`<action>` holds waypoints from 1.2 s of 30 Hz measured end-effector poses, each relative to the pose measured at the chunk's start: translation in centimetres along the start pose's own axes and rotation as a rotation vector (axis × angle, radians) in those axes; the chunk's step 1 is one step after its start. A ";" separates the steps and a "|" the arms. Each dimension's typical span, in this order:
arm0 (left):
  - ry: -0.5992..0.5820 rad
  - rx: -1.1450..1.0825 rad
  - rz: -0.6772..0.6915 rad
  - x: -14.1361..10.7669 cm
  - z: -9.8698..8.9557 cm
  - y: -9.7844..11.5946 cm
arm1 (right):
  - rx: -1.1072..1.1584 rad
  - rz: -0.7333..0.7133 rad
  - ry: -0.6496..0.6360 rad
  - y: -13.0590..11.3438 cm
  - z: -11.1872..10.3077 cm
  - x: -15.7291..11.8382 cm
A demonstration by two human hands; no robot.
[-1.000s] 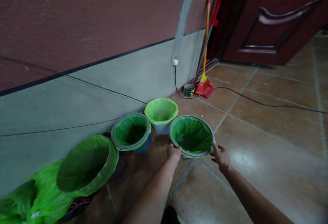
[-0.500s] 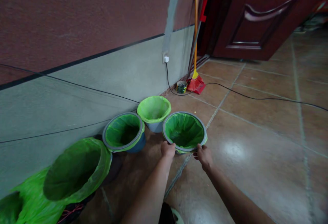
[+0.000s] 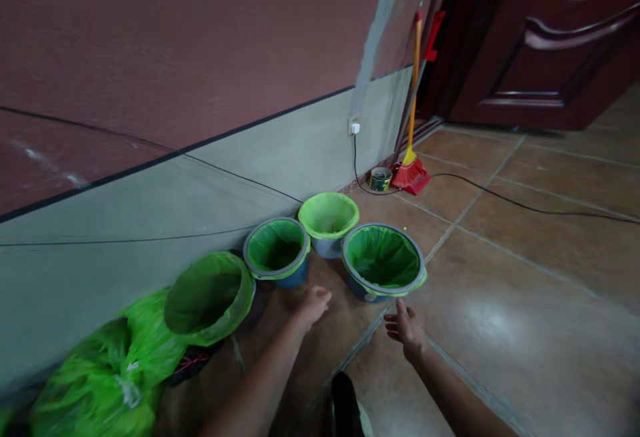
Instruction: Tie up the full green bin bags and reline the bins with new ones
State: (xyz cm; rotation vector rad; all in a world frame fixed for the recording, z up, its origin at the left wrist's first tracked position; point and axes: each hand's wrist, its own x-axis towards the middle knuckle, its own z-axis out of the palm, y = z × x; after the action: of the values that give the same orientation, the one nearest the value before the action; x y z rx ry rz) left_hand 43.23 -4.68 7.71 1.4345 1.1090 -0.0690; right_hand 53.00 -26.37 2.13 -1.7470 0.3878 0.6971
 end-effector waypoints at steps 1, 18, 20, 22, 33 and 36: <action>0.011 0.000 -0.025 -1.4 -2.4 -0.7 | -0.024 0.034 -0.075 1.0 0.4 -1.4; 0.695 -0.823 -0.130 -31.2 -29.5 -21.7 | -0.493 0.036 -0.681 3.5 11.2 -17.0; 0.747 -0.896 -0.123 -33.8 -30.2 -23.7 | -0.476 -0.016 -0.773 2.7 14.5 -18.2; 0.821 -0.973 -0.117 -35.9 -31.3 -25.6 | -0.530 -0.046 -0.810 2.0 18.3 -20.3; 1.248 -0.930 -0.195 -42.4 -43.0 -35.2 | -0.896 -0.244 -1.161 8.6 33.5 -37.0; 1.345 -0.875 -0.246 -44.2 -46.7 -38.4 | -0.983 -0.256 -1.214 12.5 35.9 -39.0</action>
State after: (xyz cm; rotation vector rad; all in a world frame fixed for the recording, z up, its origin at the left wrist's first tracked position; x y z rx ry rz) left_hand -30.81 -0.97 18.40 0.3919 2.0010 1.2139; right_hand 6.58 0.61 11.46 -1.7739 -1.1581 1.7425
